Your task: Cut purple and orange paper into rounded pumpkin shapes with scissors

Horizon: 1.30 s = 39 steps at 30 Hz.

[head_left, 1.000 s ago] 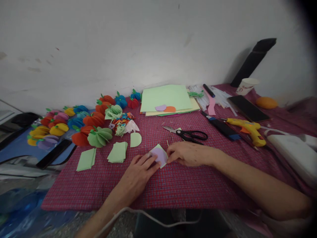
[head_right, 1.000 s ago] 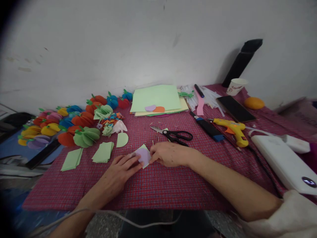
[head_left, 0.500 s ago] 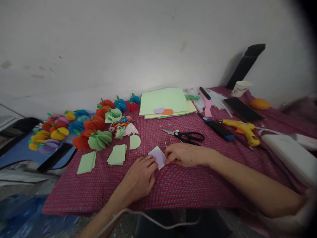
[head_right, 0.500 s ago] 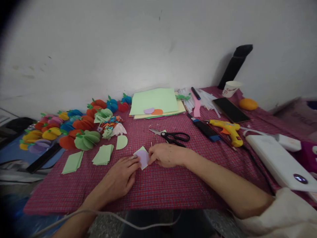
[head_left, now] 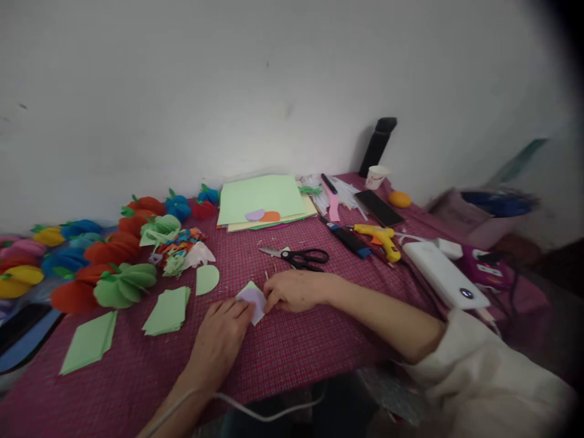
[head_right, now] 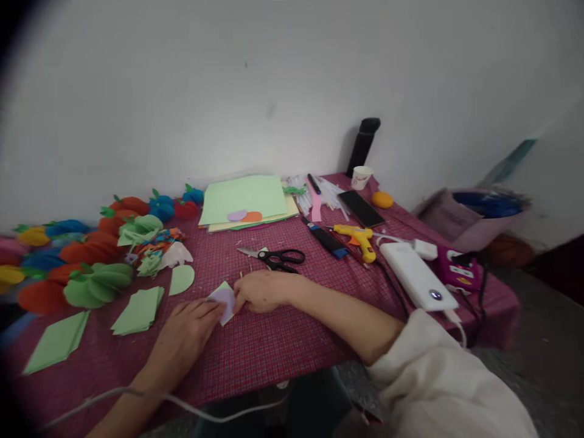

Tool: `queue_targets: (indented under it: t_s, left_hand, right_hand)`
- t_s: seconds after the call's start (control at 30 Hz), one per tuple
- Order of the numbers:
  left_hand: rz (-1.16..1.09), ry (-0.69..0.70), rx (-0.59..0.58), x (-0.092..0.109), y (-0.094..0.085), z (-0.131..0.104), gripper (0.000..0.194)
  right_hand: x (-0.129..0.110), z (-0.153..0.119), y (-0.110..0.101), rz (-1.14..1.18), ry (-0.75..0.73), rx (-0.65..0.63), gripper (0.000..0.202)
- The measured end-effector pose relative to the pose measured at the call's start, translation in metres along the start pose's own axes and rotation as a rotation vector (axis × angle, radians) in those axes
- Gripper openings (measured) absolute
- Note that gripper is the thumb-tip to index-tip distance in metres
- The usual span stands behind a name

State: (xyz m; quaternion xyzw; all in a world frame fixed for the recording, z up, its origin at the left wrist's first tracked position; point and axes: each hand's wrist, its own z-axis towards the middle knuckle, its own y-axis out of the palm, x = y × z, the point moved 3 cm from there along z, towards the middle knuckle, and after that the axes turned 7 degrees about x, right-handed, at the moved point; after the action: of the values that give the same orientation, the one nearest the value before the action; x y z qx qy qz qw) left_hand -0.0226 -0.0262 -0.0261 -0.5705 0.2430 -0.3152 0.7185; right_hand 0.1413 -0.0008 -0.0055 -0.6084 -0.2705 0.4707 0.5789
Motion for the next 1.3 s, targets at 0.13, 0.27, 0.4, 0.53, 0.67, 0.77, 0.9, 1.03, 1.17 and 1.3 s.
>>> queue_targets:
  t_s: [0.13, 0.27, 0.4, 0.53, 0.67, 0.77, 0.9, 1.03, 1.17, 1.3]
  left_hand:
    - [0.005, 0.01, 0.003, -0.002, 0.001, -0.002, 0.031]
    - [0.027, -0.012, -0.019, -0.003, 0.005, -0.004, 0.031]
    - [0.043, -0.047, -0.065, 0.0, 0.006, -0.002, 0.031]
    - [0.039, -0.046, -0.069, 0.002, 0.005, -0.001, 0.031]
    - [0.036, -0.046, -0.051, 0.004, 0.003, -0.002, 0.03]
    - [0.05, -0.057, -0.057, 0.005, 0.004, -0.003, 0.028]
    - [0.07, -0.075, -0.06, 0.006, 0.007, -0.005, 0.03]
    - [0.038, -0.104, -0.082, 0.007, 0.011, -0.008, 0.033]
    - [0.033, -0.112, -0.11, 0.007, 0.014, -0.008, 0.032]
    - [0.071, -0.105, -0.1, 0.006, 0.016, -0.007, 0.031]
  right_hand:
    - [-0.005, -0.006, -0.016, 0.011, 0.05, -0.062, 0.027]
    - [0.015, -0.05, -0.053, -0.033, 0.408, 0.116, 0.024]
    - [0.06, -0.132, -0.075, -0.299, 1.01, 0.241, 0.02]
    - [0.093, -0.191, -0.059, -0.355, 1.262, 0.084, 0.018]
    - [0.109, -0.211, -0.041, -0.355, 1.306, 0.028, 0.019]
    - [0.117, -0.214, -0.035, -0.331, 1.361, -0.018, 0.017]
    - [0.118, -0.21, -0.035, -0.308, 1.339, -0.03, 0.017]
    - [0.107, -0.205, -0.052, -0.328, 1.332, -0.017, 0.012]
    - [0.075, -0.181, -0.092, -0.312, 1.347, 0.185, 0.018]
    - [0.031, -0.114, -0.106, 0.304, 1.095, 0.751, 0.024]
